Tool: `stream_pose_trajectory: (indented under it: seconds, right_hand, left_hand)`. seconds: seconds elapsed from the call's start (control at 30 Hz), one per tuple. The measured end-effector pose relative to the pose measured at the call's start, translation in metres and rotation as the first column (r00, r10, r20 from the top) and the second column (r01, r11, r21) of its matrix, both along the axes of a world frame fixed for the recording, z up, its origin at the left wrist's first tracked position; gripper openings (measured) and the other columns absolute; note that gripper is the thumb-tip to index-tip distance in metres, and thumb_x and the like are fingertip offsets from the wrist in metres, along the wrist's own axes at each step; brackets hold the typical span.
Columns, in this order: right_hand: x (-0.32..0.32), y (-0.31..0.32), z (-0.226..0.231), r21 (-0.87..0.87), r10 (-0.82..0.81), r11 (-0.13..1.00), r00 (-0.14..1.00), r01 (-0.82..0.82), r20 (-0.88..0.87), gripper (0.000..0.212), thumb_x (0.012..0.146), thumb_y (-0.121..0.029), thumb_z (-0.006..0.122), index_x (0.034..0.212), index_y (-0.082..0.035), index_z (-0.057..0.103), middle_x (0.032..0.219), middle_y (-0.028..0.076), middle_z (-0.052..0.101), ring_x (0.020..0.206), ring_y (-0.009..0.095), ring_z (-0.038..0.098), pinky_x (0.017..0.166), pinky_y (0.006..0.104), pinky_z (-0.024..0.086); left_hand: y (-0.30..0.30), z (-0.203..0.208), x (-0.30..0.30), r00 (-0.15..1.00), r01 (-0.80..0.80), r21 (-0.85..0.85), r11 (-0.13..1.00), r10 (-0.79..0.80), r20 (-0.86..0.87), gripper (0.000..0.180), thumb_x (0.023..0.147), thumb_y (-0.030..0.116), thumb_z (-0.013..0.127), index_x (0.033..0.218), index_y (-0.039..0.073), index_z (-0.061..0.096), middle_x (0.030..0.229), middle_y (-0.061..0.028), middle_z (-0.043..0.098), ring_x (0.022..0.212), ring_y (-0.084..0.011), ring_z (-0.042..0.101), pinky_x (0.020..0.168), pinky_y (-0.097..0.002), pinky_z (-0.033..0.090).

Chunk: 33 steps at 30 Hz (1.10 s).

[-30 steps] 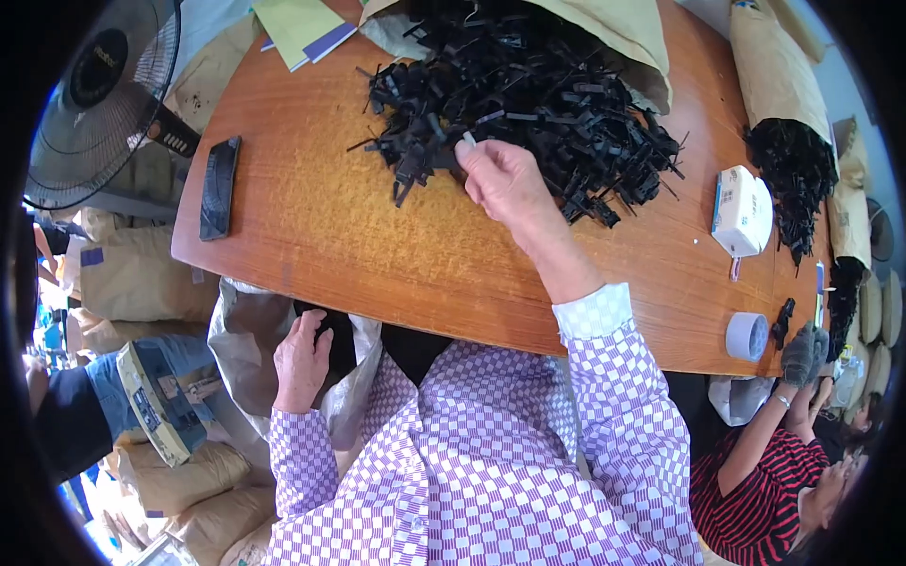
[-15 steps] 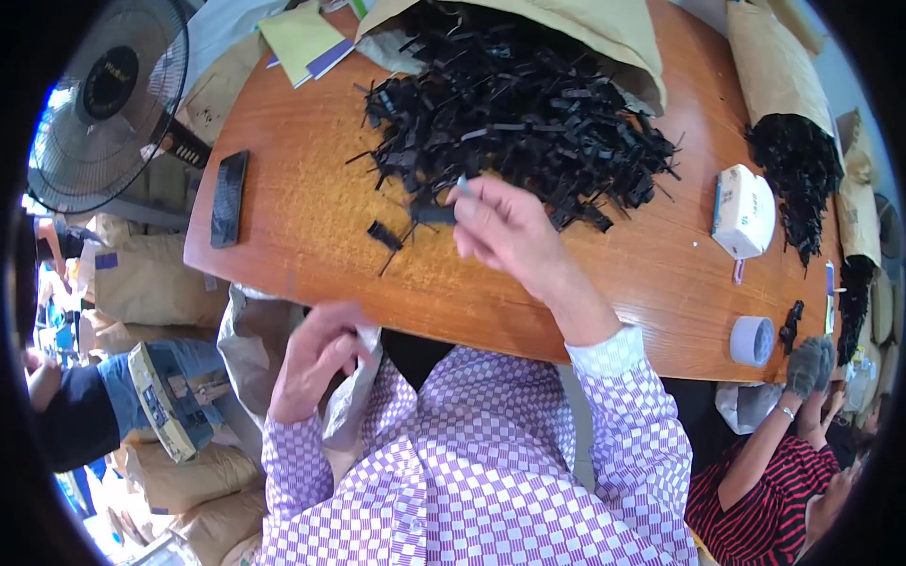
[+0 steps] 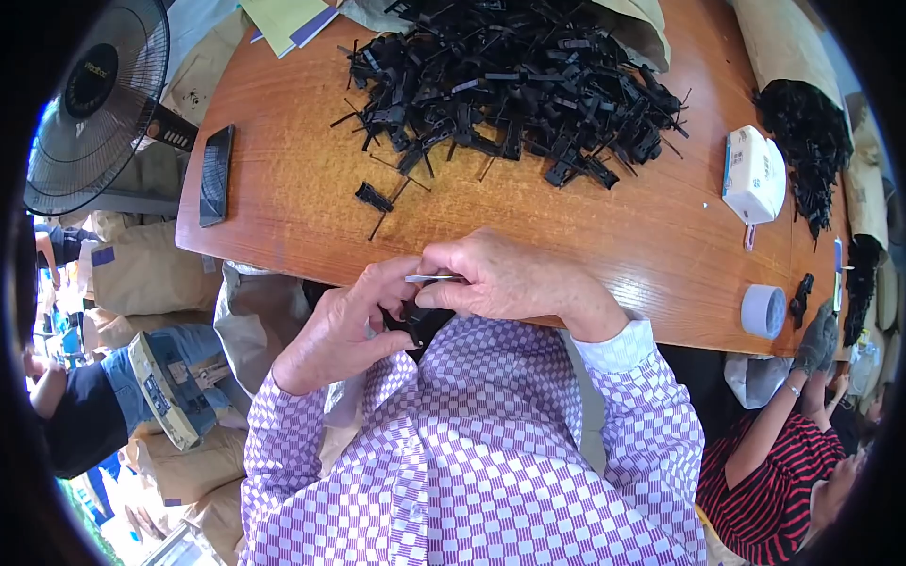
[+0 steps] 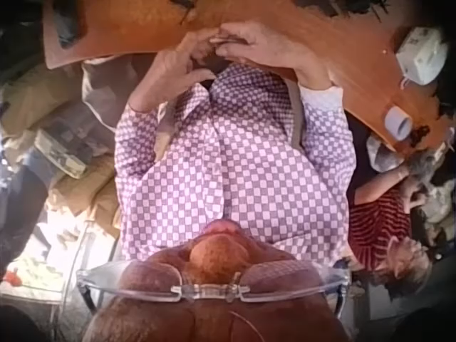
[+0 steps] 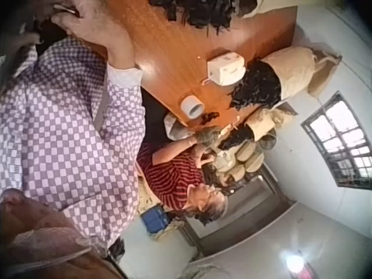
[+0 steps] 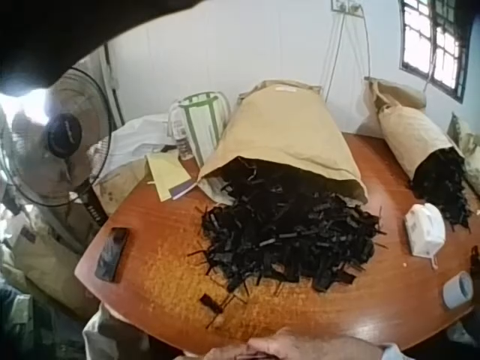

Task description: Manually assembling or inspecting small black plastic components on a production line.

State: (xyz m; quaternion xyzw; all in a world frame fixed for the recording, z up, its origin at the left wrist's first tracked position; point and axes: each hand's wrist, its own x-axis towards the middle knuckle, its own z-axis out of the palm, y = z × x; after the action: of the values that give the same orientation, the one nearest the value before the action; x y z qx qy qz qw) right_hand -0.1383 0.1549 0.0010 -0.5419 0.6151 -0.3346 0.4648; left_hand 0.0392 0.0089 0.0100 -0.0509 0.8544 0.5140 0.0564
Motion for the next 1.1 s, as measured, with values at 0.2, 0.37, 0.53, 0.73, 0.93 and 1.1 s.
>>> stream_pose_trajectory:
  seconds: [0.2,0.37,0.53,0.73,0.93,1.1]
  right_hand:
    - [0.011,-0.004,-0.014,0.007,-0.080,0.997,0.968,0.081,0.238,0.030,0.087,-0.028,0.065,0.096,0.001,0.063,0.069,0.007,0.061,0.062,0.013,0.057,0.057,0.0304,0.045]
    - [0.020,-0.005,-0.019,0.129,-0.244,0.970,0.847,0.208,0.472,0.028,0.094,-0.028,0.059,0.100,0.000,0.060,0.076,0.004,0.060,0.065,0.009,0.055,0.057,0.0262,0.044]
    - [0.038,0.001,-0.027,0.024,-0.411,0.900,0.832,0.434,0.374,0.021,0.098,-0.023,0.052,0.102,-0.003,0.056,0.071,-0.003,0.049,0.062,0.005,0.045,0.055,0.0213,0.038]
    - [0.056,0.003,-0.028,-0.022,-0.487,0.858,0.826,0.513,0.284,0.020,0.099,-0.021,0.048,0.099,-0.002,0.055,0.071,0.000,0.049,0.064,0.007,0.046,0.057,0.0231,0.039]
    - [0.065,-0.005,-0.026,-0.116,-0.420,0.902,0.907,0.417,-0.007,0.011,0.095,-0.010,0.052,0.098,0.000,0.056,0.074,0.019,0.061,0.066,0.033,0.064,0.054,0.0360,0.045]
    - [0.072,-0.008,-0.034,-0.152,-0.449,0.883,0.893,0.444,-0.001,0.011,0.095,-0.010,0.052,0.098,0.000,0.056,0.072,0.019,0.059,0.066,0.031,0.064,0.054,0.0362,0.046]
  left_hand:
    - [0.014,-0.014,0.004,0.989,-0.132,0.186,0.974,0.118,0.085,0.076,0.075,0.000,0.071,0.139,0.007,0.031,0.087,-0.0103,0.062,0.076,-0.0184,0.064,0.067,-0.0295,0.052]
    - [0.030,-0.037,0.001,0.945,-0.262,0.439,0.859,0.321,-0.064,0.069,0.079,-0.008,0.066,0.138,0.005,0.032,0.082,-0.0057,0.060,0.073,-0.0105,0.059,0.064,-0.0240,0.050]
    - [0.023,-0.043,0.005,0.938,-0.311,0.538,0.783,0.344,0.042,0.053,0.086,-0.003,0.062,0.131,0.005,0.037,0.092,-0.0026,0.057,0.073,-0.0057,0.057,0.063,-0.0194,0.048]
    - [0.021,-0.037,0.004,0.875,-0.441,0.583,0.682,0.470,0.111,0.035,0.087,-0.003,0.061,0.115,0.005,0.042,0.088,-0.0013,0.054,0.068,-0.0051,0.056,0.059,-0.0179,0.047]
    - [0.018,-0.044,0.007,0.891,-0.426,0.285,0.858,0.453,-0.031,0.028,0.087,-0.007,0.058,0.106,0.004,0.041,0.083,-0.0018,0.053,0.068,-0.0059,0.057,0.059,-0.0200,0.048]
    - [0.019,-0.047,0.005,0.882,-0.451,0.143,0.881,0.464,-0.074,0.026,0.085,-0.006,0.061,0.101,0.002,0.042,0.077,-0.0065,0.055,0.062,-0.0101,0.058,0.055,-0.0241,0.049]
